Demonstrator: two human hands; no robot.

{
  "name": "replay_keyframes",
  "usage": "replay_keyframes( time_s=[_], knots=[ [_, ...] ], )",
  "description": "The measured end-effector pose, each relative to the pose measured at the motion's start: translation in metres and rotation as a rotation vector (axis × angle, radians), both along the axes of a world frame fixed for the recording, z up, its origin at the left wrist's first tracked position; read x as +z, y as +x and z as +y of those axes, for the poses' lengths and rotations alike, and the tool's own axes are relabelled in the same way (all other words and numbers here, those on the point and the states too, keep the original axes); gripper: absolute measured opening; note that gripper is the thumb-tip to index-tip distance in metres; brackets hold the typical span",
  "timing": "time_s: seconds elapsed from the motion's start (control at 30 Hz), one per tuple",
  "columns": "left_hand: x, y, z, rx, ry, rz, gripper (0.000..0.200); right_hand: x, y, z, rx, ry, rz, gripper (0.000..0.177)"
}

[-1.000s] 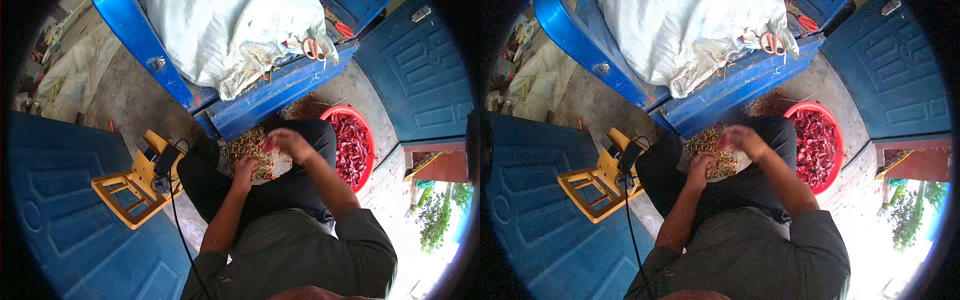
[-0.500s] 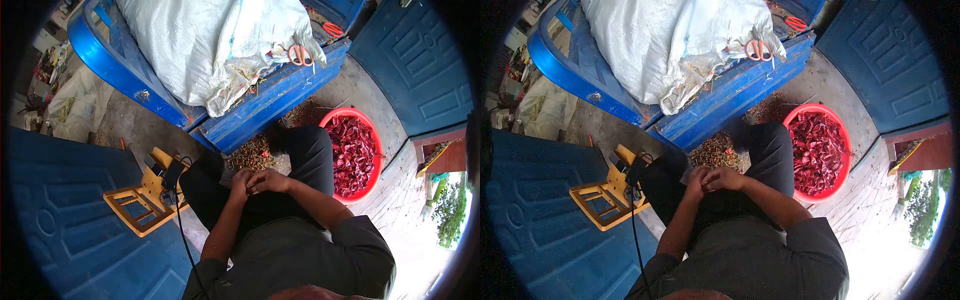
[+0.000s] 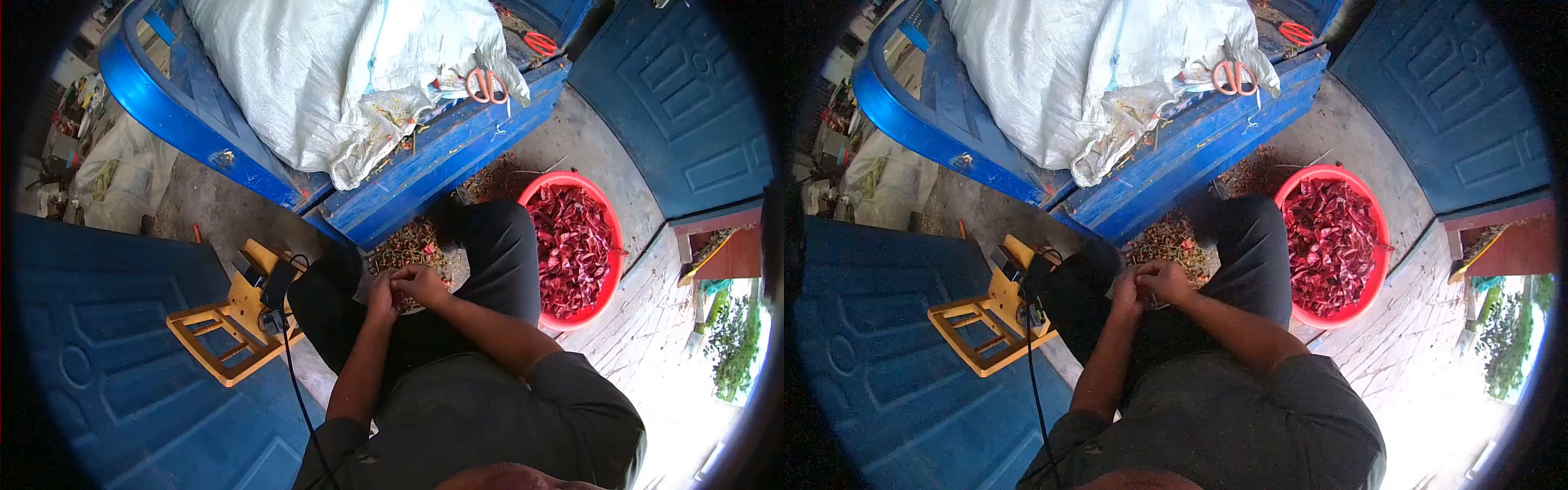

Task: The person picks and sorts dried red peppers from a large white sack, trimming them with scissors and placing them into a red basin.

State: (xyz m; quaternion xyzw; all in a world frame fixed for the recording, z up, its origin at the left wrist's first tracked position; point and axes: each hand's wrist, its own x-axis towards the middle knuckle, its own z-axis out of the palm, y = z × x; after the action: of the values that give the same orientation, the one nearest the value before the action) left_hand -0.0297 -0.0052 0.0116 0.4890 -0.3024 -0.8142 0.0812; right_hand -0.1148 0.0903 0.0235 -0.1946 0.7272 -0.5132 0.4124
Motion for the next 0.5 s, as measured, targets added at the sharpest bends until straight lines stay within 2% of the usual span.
replay_keyframes(
  time_s=[0.1,0.17,0.23,0.37,0.43,0.5],
  knots=[
    [-0.015,0.006,-0.003,0.035,0.031,0.007,0.021,0.002,0.008,-0.004,-0.076,0.044,-0.052,0.022],
    [-0.032,0.012,-0.006,0.012,-0.04,0.044,0.024,0.003,0.011,-0.007,-0.108,0.064,-0.061,0.022],
    [-0.026,0.011,-0.005,0.005,-0.057,0.033,0.024,-0.014,0.017,-0.007,-0.226,0.02,-0.197,0.02],
    [-0.006,0.01,0.0,0.001,-0.049,0.006,0.022,-0.017,0.013,-0.002,-0.301,0.009,-0.346,0.02],
    [-0.007,0.014,0.005,-0.04,-0.039,0.001,0.021,-0.015,0.009,0.0,-0.443,-0.071,-0.567,0.019],
    [-0.003,0.016,0.002,-0.083,-0.036,-0.007,0.02,-0.01,0.009,0.001,-0.376,-0.102,-0.57,0.018]
  ],
)
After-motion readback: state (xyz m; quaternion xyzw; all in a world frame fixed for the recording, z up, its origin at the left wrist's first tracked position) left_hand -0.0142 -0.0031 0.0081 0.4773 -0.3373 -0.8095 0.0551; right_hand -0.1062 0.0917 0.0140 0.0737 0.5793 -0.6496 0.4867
